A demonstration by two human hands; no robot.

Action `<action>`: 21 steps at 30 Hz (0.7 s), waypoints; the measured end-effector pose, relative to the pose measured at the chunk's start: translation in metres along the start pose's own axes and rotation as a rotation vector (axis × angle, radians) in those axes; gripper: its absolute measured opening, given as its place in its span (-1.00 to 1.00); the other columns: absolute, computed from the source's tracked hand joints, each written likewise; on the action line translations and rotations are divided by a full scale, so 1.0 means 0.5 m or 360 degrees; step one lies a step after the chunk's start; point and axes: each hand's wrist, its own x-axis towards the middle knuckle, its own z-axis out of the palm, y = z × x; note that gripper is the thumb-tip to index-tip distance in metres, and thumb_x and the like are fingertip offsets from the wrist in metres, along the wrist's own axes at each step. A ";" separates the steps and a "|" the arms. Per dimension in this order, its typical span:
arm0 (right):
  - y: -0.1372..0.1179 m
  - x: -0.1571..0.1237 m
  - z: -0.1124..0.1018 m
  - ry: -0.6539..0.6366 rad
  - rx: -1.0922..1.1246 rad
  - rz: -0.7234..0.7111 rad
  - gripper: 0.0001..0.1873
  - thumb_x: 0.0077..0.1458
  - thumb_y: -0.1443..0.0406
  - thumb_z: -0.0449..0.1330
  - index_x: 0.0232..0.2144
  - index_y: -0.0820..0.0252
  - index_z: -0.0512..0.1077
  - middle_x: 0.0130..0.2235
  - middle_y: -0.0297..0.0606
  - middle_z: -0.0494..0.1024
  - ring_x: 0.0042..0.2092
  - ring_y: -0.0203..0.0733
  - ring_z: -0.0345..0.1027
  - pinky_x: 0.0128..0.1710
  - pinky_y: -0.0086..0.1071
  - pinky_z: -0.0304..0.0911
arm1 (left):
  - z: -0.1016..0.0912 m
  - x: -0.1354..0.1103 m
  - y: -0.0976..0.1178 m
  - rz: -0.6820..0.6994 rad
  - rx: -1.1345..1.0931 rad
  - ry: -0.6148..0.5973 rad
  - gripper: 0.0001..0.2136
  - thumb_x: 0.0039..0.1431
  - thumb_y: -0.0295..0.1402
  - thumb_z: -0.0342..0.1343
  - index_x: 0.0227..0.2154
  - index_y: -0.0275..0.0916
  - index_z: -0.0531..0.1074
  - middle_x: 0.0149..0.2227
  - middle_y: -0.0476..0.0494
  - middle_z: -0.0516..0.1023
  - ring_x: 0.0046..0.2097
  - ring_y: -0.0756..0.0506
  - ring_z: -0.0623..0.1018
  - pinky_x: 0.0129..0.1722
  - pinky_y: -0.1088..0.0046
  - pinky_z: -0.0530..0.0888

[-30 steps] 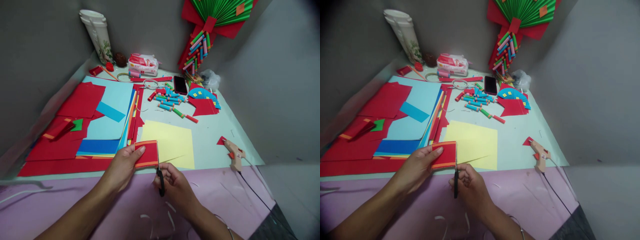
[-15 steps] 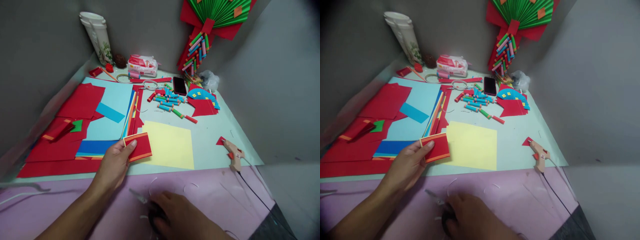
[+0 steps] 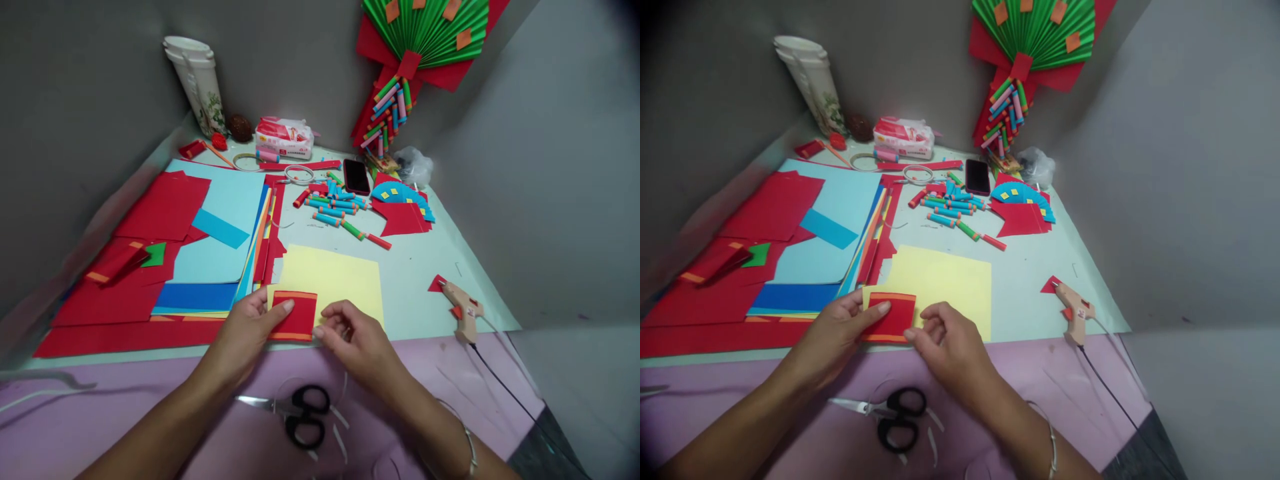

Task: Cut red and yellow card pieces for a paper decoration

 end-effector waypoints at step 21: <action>0.022 0.077 -0.026 0.0057 0.0502 0.0232 -0.77 0.04 0.14 0.25 -0.38 0.15 0.34 -0.64 -0.50 0.35 -0.57 -0.32 0.33 -0.62 -0.54 0.10 | -0.006 0.011 -0.006 0.0433 0.0462 0.0362 -0.57 0.07 -0.16 0.24 -0.03 -0.21 0.38 -0.12 -0.13 0.52 -0.11 -0.09 0.54 -0.02 0.31 0.45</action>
